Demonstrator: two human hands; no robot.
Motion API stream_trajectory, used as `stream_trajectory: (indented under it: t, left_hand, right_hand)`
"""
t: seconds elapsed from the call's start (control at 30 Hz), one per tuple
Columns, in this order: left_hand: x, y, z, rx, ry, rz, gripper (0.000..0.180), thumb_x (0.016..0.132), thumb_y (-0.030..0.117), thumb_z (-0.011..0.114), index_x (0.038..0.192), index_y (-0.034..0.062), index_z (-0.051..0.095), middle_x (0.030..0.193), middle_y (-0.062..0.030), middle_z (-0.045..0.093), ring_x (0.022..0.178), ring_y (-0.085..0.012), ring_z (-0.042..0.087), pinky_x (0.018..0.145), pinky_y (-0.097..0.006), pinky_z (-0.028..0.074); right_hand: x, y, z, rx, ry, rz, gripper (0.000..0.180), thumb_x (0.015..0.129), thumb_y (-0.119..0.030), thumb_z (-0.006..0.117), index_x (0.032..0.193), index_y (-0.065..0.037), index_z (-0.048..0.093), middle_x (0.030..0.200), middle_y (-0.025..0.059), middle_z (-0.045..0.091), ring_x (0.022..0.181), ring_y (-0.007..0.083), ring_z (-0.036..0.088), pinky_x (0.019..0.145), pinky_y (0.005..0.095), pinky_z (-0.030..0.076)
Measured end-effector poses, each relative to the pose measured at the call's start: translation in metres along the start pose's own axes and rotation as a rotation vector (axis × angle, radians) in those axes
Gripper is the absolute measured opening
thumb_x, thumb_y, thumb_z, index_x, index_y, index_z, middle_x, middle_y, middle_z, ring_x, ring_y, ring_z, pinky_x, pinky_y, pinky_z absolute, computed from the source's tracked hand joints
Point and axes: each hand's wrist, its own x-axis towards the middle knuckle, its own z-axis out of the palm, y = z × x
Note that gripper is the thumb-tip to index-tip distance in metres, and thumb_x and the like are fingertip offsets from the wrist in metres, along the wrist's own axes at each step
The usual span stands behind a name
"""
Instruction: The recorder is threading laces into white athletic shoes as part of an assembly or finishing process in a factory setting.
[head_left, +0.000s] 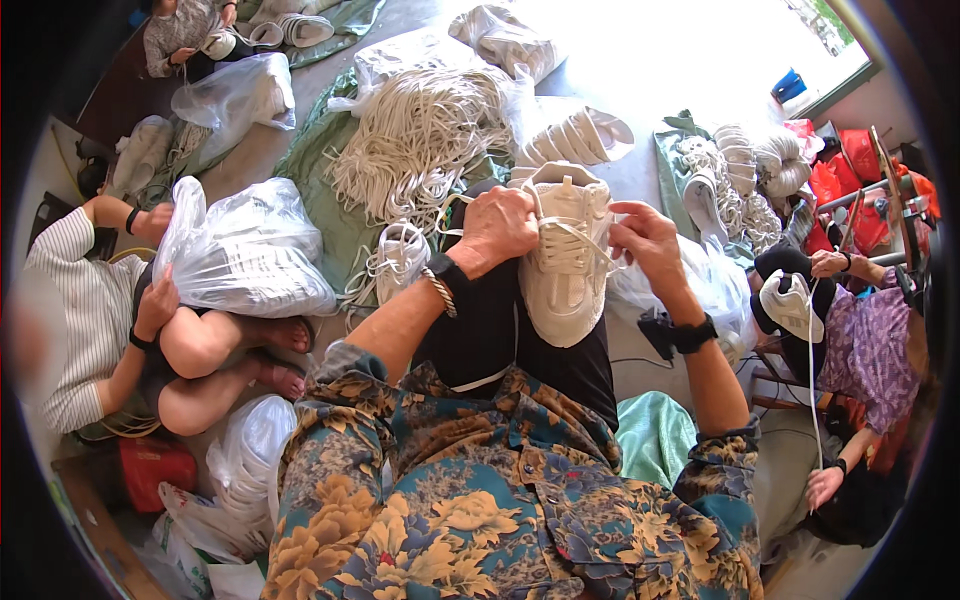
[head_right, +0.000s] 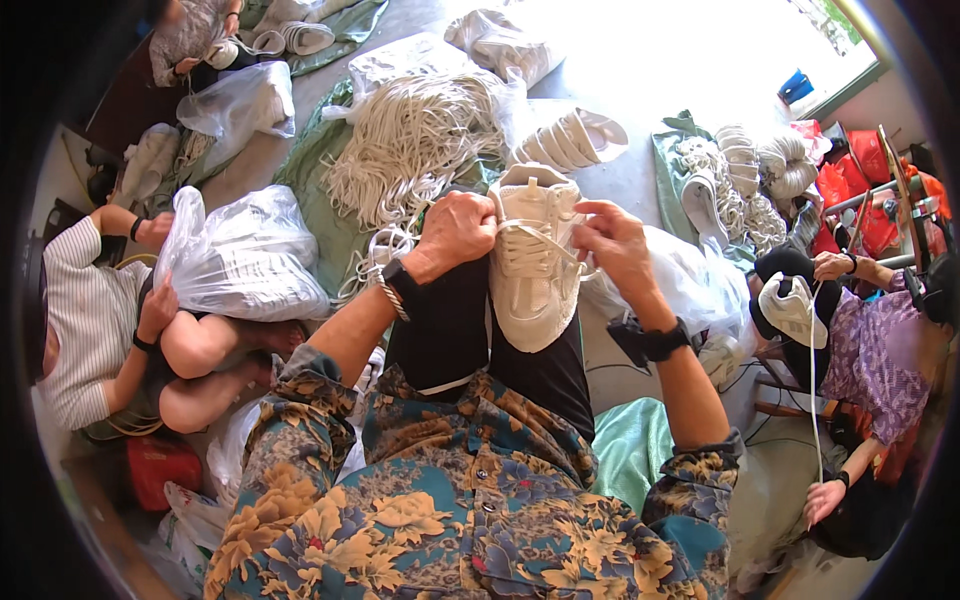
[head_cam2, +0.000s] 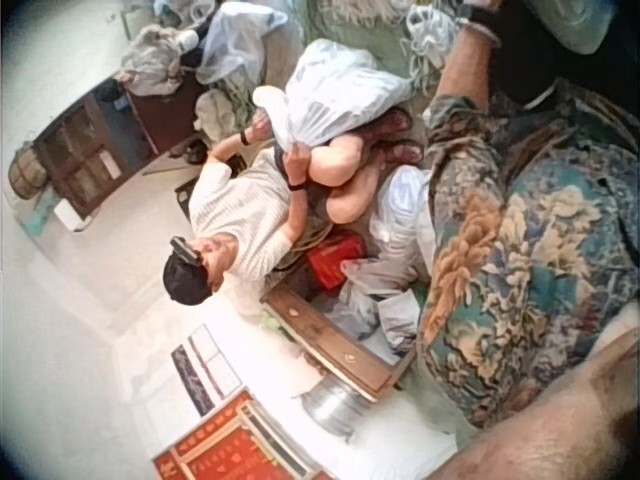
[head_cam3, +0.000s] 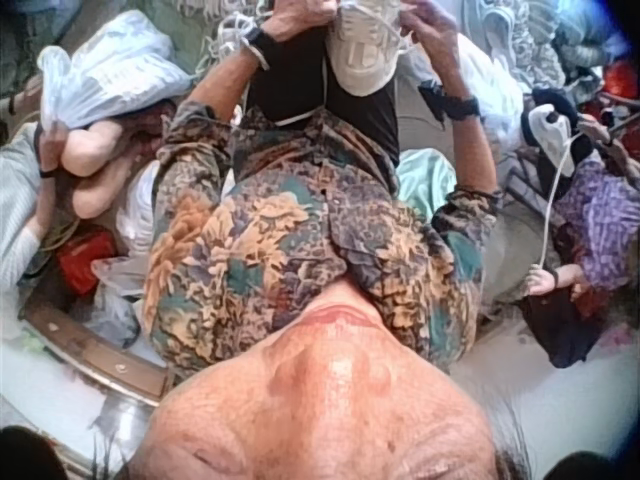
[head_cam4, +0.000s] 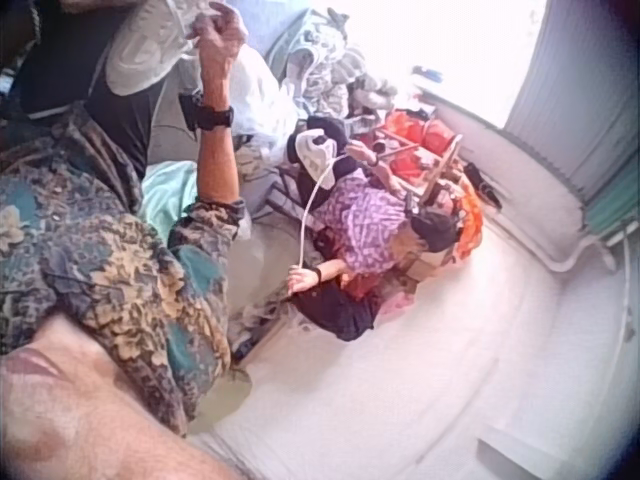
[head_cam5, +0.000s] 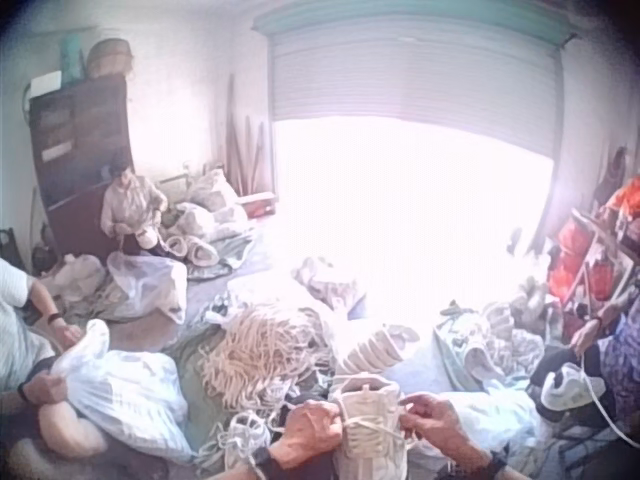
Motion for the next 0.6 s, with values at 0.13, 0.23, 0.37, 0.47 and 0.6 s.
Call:
stream_trajectory:
  t: [0.13, 0.23, 0.37, 0.47, 0.6]
  left_hand:
    - [-0.001, -0.005, 0.0, -0.087, -0.041, -0.035, 0.02, 0.072, 0.016, 0.051, 0.071, 0.0004, 0.063, 0.068, -0.0216, 0.059, 0.064, -0.0373, 0.059, 0.061, -0.043, 0.047]
    - [-0.004, -0.002, -0.003, -0.096, -0.055, -0.028, 0.016, 0.072, 0.015, 0.055, 0.075, 0.0024, 0.064, 0.069, -0.0191, 0.06, 0.065, -0.0355, 0.059, 0.061, -0.042, 0.047]
    - [-0.003, 0.009, -0.014, -0.012, 0.231, 0.105, 0.013, 0.072, 0.013, 0.063, 0.083, 0.0069, 0.064, 0.095, -0.014, 0.057, 0.087, -0.0313, 0.056, 0.076, -0.039, 0.045]
    - [0.009, 0.009, -0.013, 0.134, 0.131, 0.205, 0.017, 0.073, 0.02, 0.06, 0.083, 0.007, 0.065, 0.098, -0.0172, 0.055, 0.095, -0.0336, 0.053, 0.081, -0.042, 0.043]
    - [0.026, 0.027, -0.018, 0.407, -0.299, 0.035, 0.024, 0.071, 0.022, 0.059, 0.09, 0.0088, 0.067, 0.107, -0.0157, 0.051, 0.105, -0.0313, 0.048, 0.085, -0.048, 0.039]
  right_hand:
    - [0.012, 0.007, 0.018, 0.056, -0.035, -0.008, 0.015, 0.082, -0.005, 0.059, 0.095, 0.003, 0.059, 0.068, 0.0035, 0.06, 0.056, 0.0072, 0.055, 0.05, 0.0172, 0.041]
    - [0.019, 0.01, 0.018, 0.093, -0.022, -0.053, 0.017, 0.082, -0.003, 0.057, 0.098, 0.003, 0.056, 0.068, 0.0038, 0.06, 0.056, 0.007, 0.054, 0.051, 0.0179, 0.043]
    - [0.019, 0.006, 0.016, 0.036, -0.008, -0.052, 0.016, 0.081, -0.002, 0.056, 0.097, 0.002, 0.055, 0.068, 0.004, 0.06, 0.056, 0.0071, 0.054, 0.052, 0.0194, 0.044]
    - [0.022, 0.006, 0.018, 0.013, 0.005, -0.072, 0.015, 0.08, -0.002, 0.056, 0.094, 0.003, 0.055, 0.067, 0.0033, 0.059, 0.057, 0.0062, 0.054, 0.052, 0.02, 0.044]
    - [0.026, -0.01, 0.028, -0.395, 0.039, -0.194, 0.021, 0.076, -0.001, 0.053, 0.097, 0.001, 0.054, 0.063, 0.01, 0.06, 0.057, 0.0185, 0.058, 0.057, 0.029, 0.047]
